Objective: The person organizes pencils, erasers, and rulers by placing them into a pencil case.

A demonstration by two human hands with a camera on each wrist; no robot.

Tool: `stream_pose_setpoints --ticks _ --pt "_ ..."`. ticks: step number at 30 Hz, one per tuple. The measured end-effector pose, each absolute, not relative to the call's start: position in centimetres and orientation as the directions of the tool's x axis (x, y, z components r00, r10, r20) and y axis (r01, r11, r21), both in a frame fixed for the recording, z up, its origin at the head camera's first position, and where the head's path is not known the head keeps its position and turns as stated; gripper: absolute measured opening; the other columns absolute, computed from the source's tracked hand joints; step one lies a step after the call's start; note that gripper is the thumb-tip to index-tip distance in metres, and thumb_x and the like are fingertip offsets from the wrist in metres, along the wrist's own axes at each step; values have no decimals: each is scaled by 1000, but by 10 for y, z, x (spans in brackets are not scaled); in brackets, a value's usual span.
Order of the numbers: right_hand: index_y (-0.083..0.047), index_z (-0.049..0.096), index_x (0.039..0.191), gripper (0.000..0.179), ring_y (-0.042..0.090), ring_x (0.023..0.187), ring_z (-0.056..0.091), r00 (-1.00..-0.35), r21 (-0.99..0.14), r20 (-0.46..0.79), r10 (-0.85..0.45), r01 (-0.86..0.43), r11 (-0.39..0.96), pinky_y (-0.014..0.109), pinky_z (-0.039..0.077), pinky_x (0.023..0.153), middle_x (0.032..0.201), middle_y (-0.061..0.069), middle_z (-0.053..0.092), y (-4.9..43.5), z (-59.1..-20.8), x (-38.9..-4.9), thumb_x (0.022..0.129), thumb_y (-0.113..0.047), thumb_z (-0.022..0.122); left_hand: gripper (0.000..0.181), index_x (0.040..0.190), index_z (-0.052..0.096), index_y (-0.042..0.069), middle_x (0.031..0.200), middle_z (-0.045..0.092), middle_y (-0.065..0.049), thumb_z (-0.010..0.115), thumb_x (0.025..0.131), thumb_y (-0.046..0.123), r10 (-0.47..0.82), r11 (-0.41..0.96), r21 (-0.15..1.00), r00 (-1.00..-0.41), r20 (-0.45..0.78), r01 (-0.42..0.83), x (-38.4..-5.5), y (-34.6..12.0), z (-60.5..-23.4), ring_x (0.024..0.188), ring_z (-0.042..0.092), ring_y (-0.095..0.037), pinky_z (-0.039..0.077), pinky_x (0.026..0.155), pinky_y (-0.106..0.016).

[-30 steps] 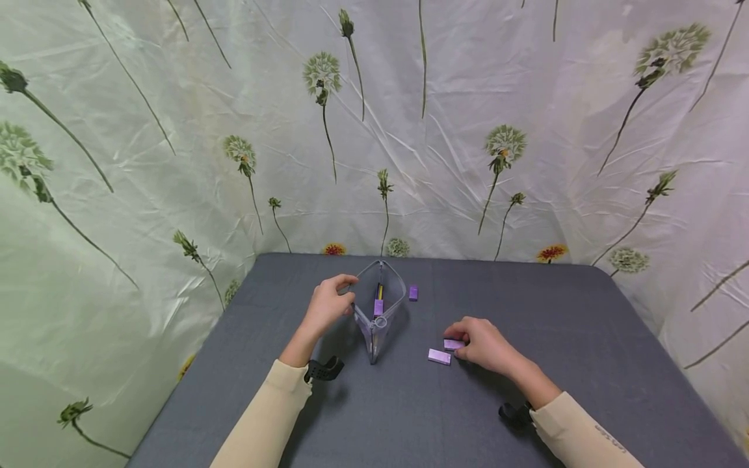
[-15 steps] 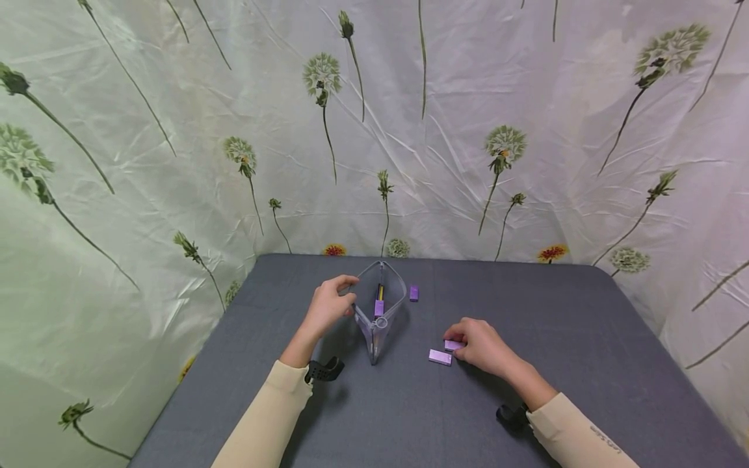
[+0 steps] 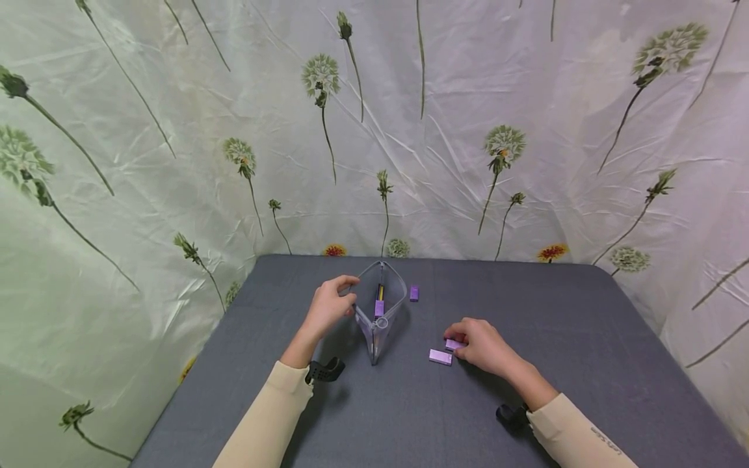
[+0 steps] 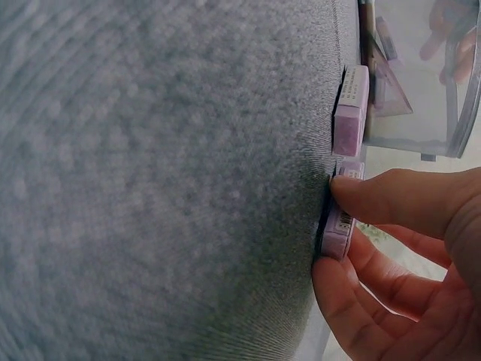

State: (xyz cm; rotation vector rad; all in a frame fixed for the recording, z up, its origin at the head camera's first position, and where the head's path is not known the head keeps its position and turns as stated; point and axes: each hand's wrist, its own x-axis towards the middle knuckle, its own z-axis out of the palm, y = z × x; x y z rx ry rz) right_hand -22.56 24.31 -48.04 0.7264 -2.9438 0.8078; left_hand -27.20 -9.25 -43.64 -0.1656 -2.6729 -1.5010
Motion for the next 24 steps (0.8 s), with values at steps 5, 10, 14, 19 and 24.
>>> stream_pose_setpoints --ticks 5,10,14,19,24 --pt "-13 77 108 28 12 74 53 -895 -479 125 -429 -433 764 28 43 64 84 -7 61 244 -479 -224 82 -3 79 42 131 67 14 137 62 -11 58 91 5 54 517 847 -993 109 121 -271 -92 -436 61 68 -24 36 45 -28" --pt "-14 76 109 24 7 72 52 -890 -470 135 -436 -445 762 28 43 63 84 -8 61 245 -478 -224 86 -7 77 41 129 68 15 137 62 -11 58 91 4 54 515 848 -992 112 124 -271 -91 -435 58 66 -17 36 46 -28" --pt "-13 76 110 23 8 73 53 -893 -475 135 -430 -439 762 28 45 64 85 -9 61 244 -476 -225 87 -7 76 41 129 68 14 138 61 -12 58 91 5 57 504 855 -992 114 127 -271 -91 -436 57 65 -15 37 46 -29" --pt "-12 75 110 23 8 74 54 -898 -480 126 -422 -428 766 29 46 65 85 -10 61 241 -472 -225 88 -8 75 41 129 68 15 138 61 -12 57 91 5 58 498 858 -991 117 130 -270 -91 -435 57 65 -16 36 46 -29" --pt "-12 75 110 22 8 74 55 -905 -486 126 -407 -414 770 29 47 65 84 -11 61 238 -470 -225 88 -9 75 41 128 69 16 136 62 -12 58 90 4 58 503 853 -991 123 136 -269 -91 -435 57 65 -14 37 46 -29"
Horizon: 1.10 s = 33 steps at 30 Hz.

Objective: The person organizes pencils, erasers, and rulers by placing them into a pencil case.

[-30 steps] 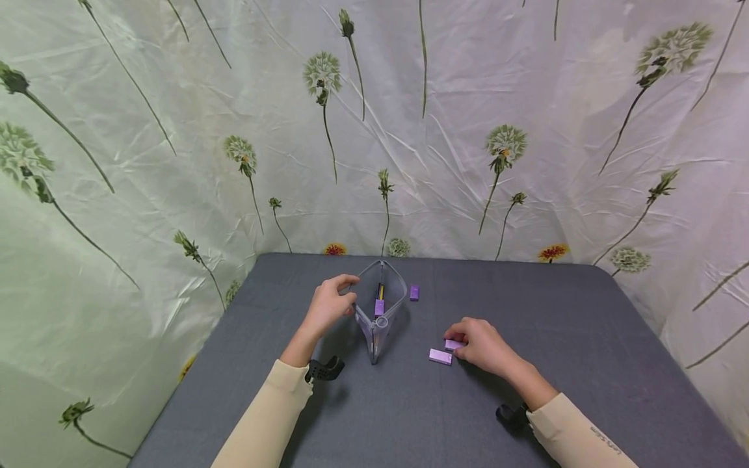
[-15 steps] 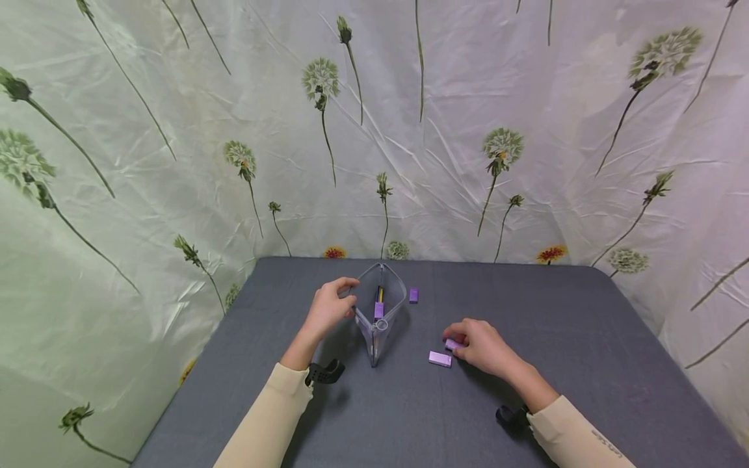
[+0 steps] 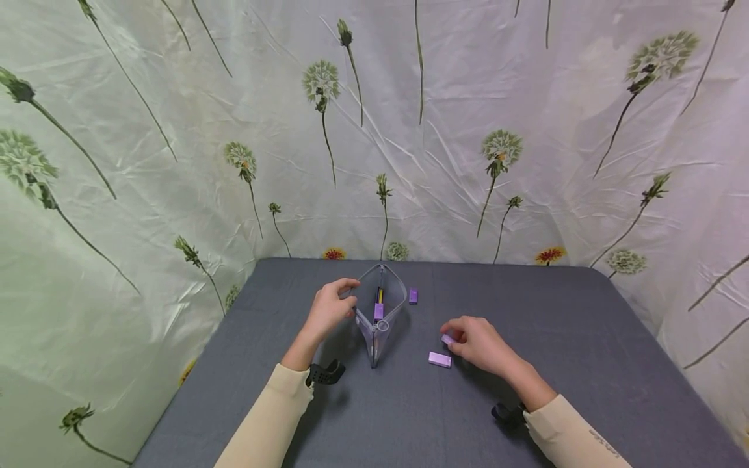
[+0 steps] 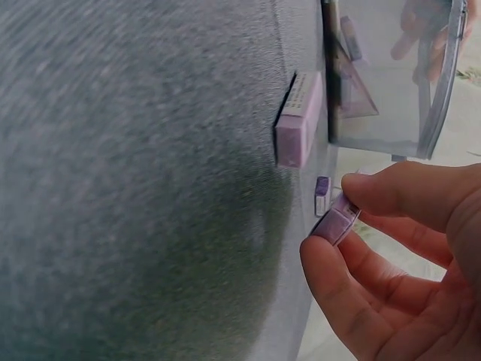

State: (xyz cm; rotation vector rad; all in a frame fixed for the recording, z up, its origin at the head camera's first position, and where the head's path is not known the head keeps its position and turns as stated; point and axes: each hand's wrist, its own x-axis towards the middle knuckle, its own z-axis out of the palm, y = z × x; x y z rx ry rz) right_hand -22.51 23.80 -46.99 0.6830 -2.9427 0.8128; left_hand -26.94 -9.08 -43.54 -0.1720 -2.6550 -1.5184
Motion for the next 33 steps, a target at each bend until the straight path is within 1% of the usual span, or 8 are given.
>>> stream_pose_setpoints --ticks 3,7,9,16,20,25,33 --pt "-13 75 111 23 7 75 57 -909 -492 119 -399 -403 772 29 49 66 84 -11 62 235 -468 -226 88 -10 75 41 129 68 15 137 61 -12 58 90 4 63 501 854 -990 126 140 -269 -91 -435 60 67 -16 38 47 -29" --pt "-13 75 110 22 7 75 58 -904 -502 139 -404 -416 758 30 50 67 84 -11 63 229 -462 -228 88 -10 75 41 129 69 15 138 61 -12 58 91 5 59 497 856 -990 126 139 -270 -92 -435 68 71 -26 40 48 -29" --pt "-13 75 109 22 7 76 59 -900 -509 154 -407 -425 748 31 50 67 84 -12 63 226 -460 -229 87 -10 75 40 128 69 16 138 61 -12 58 91 5 57 498 856 -990 127 139 -270 -92 -435 69 72 -27 41 49 -29" --pt "-13 74 111 23 7 77 61 -895 -538 173 -411 -435 722 31 51 69 85 -11 64 216 -453 -231 89 -9 75 40 128 69 15 137 62 -13 59 90 4 64 503 853 -990 126 141 -270 -91 -434 63 69 -19 41 48 -29" --pt "-16 73 111 24 8 79 63 -894 -563 188 -408 -438 701 32 52 71 87 -11 66 211 -447 -232 89 -8 74 40 128 69 16 137 61 -12 58 91 5 65 500 854 -990 125 141 -270 -91 -434 61 67 -15 40 48 -29" --pt "-20 72 112 26 7 81 64 -896 -586 194 -399 -432 686 32 53 73 88 -11 67 203 -439 -234 89 -8 74 40 128 69 15 138 61 -13 58 90 4 60 506 851 -990 127 139 -269 -91 -433 60 66 -13 40 47 -29" --pt "-17 72 114 24 9 83 65 -890 -609 222 -397 -445 656 30 55 73 93 -7 69 188 -422 -240 91 -11 74 40 128 68 13 137 62 -12 58 91 5 64 510 848 -990 128 143 -268 -90 -434 59 65 -13 38 47 -29"
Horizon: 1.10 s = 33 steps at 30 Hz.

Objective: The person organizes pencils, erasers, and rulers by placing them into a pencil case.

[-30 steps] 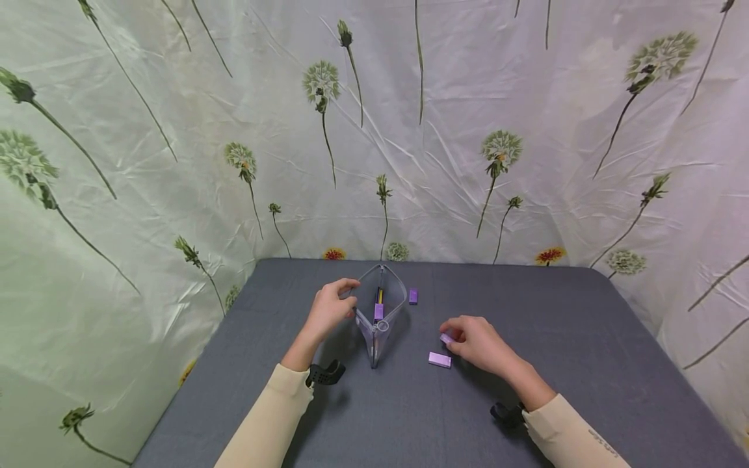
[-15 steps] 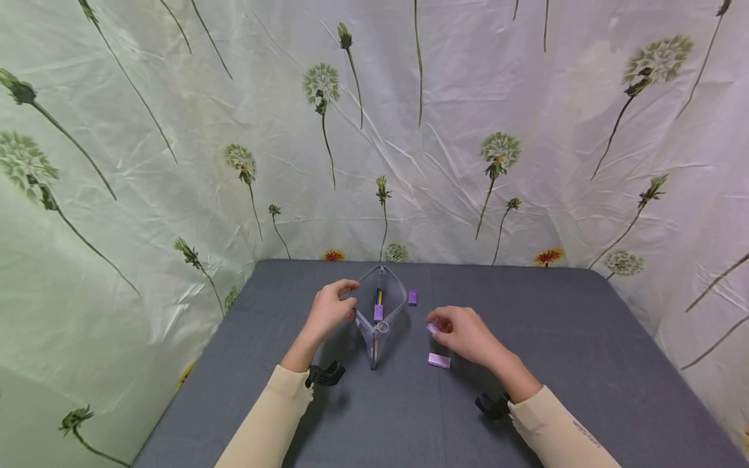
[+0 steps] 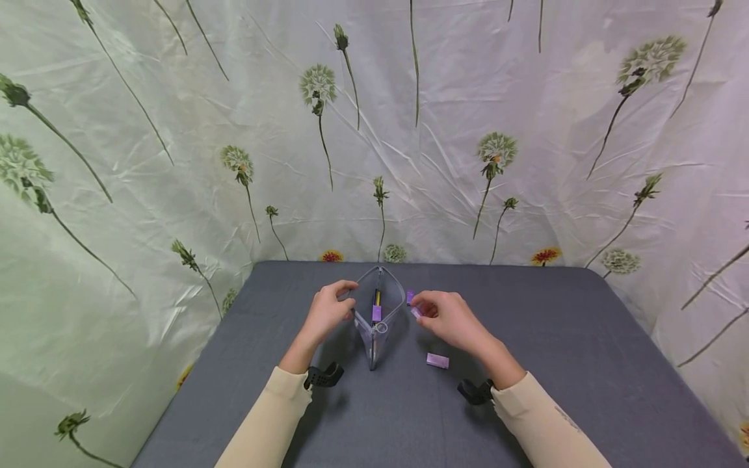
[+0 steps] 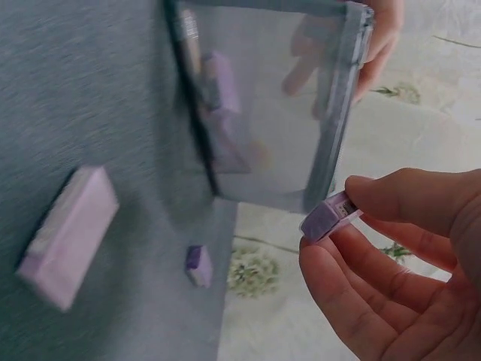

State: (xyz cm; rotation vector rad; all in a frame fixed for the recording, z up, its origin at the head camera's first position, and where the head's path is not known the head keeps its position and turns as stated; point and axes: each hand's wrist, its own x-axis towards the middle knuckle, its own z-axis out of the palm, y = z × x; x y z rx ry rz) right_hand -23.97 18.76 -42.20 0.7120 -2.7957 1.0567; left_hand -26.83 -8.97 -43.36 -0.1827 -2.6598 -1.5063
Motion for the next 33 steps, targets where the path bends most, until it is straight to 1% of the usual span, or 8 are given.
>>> stream_pose_setpoints --ticks 5,8,12,15,23,25,28,33 --pt "-13 72 115 25 11 86 67 -880 -627 248 -405 -464 626 32 55 76 96 -2 71 177 -411 -244 91 -11 74 40 128 68 15 137 62 -11 59 91 5 69 504 853 -991 118 137 -269 -90 -435 57 64 -15 38 47 -29" --pt "-17 72 114 24 10 85 68 -879 -634 256 -403 -467 616 33 56 76 95 -3 71 169 -404 -246 90 -11 75 40 128 68 17 136 62 -10 59 91 5 68 506 852 -991 115 134 -269 -90 -435 59 65 -17 38 47 -29" --pt "-22 71 112 24 8 85 68 -880 -639 255 -401 -464 613 33 56 76 92 -7 70 159 -396 -251 90 -14 76 40 128 68 14 136 62 -11 59 91 5 74 503 852 -990 123 143 -269 -89 -435 66 70 -28 39 48 -29" --pt "-21 71 113 25 9 85 68 -877 -655 258 -406 -468 593 33 56 75 93 -6 70 152 -391 -255 90 -14 76 41 130 67 10 136 62 -13 58 90 4 81 494 856 -989 127 150 -269 -89 -435 72 71 -35 38 47 -29" --pt "-19 71 112 25 12 84 68 -880 -715 256 -399 -451 535 32 56 73 94 -2 70 136 -389 -268 89 -12 78 41 130 68 9 135 63 -12 59 90 4 75 501 853 -989 124 145 -272 -89 -435 70 71 -32 39 48 -28" --pt "-19 71 112 25 12 84 68 -884 -723 248 -397 -441 531 31 56 72 94 -2 70 133 -391 -271 89 -12 78 40 128 68 11 135 63 -12 59 90 4 72 502 853 -990 120 140 -272 -89 -435 70 70 -33 39 47 -28" --pt "-18 71 113 25 12 84 68 -883 -722 240 -403 -440 534 31 56 72 95 -3 70 129 -393 -275 89 -13 78 40 127 69 13 134 63 -12 59 89 4 67 501 856 -991 114 132 -272 -89 -435 72 71 -35 39 47 -28" --pt "-18 71 113 26 11 84 67 -885 -707 223 -408 -435 558 31 56 72 94 -4 69 123 -395 -280 89 -11 77 38 125 70 14 134 64 -12 60 90 4 66 503 854 -991 115 133 -273 -90 -435 70 70 -32 41 49 -28"
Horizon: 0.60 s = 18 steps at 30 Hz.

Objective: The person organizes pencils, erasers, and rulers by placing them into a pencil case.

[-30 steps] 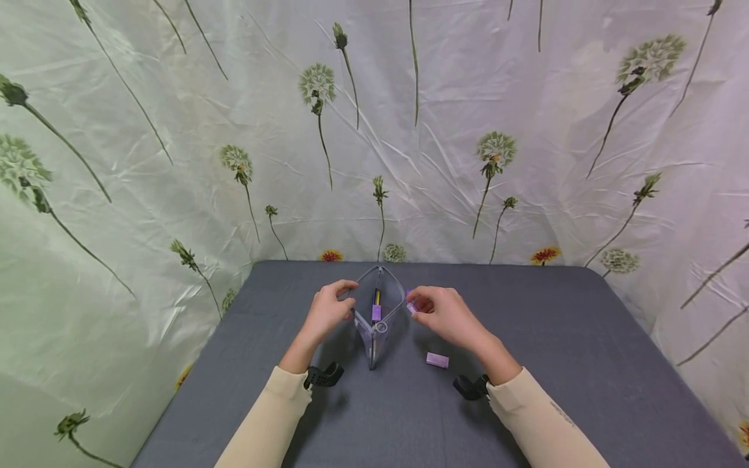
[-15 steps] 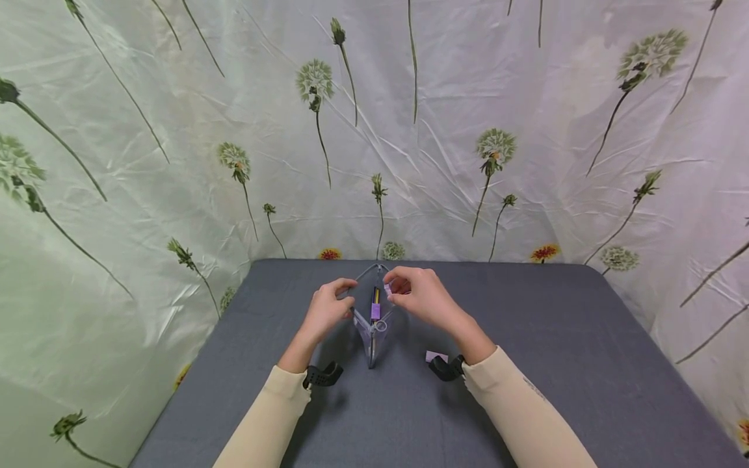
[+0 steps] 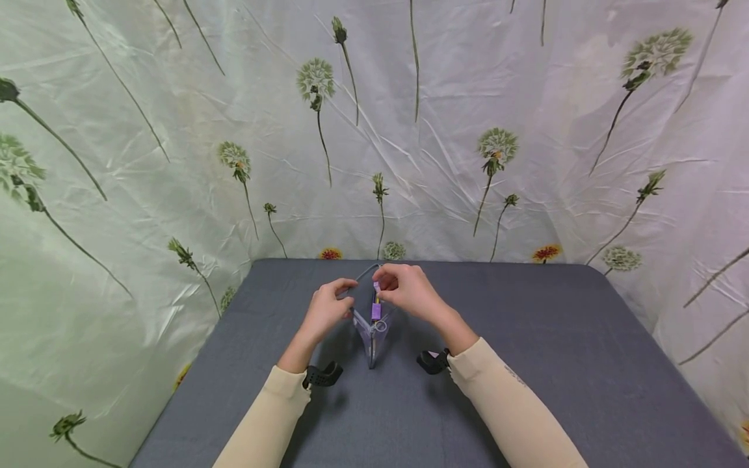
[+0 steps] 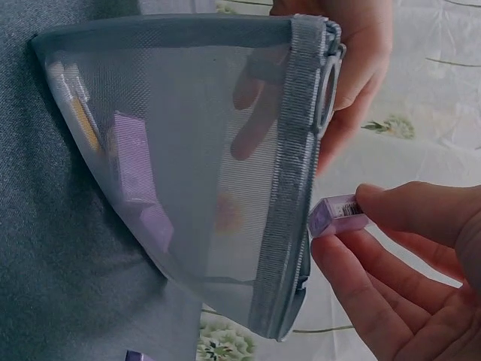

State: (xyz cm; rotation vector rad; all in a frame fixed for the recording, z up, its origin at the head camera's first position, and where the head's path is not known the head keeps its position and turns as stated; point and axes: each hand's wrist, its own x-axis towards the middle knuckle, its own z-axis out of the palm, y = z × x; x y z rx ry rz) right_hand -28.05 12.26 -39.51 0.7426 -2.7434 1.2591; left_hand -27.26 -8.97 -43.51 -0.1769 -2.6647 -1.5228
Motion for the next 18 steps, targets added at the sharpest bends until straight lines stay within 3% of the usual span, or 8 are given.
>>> stream_pose_setpoints --ticks 11,18 --pt "-18 72 110 24 10 82 67 -881 -648 206 -426 -449 615 33 55 71 90 -5 70 114 -398 -285 88 -7 77 39 127 69 14 134 63 -12 59 90 4 75 498 856 -990 117 139 -272 -90 -434 68 70 -31 41 48 -28" --pt "-18 71 120 33 12 85 68 -854 -603 168 -493 -485 633 32 54 71 94 -3 71 112 -399 -288 89 -8 76 42 125 70 13 130 66 -10 58 86 3 86 526 832 -984 156 177 -273 -92 -434 41 44 -11 38 46 -27"
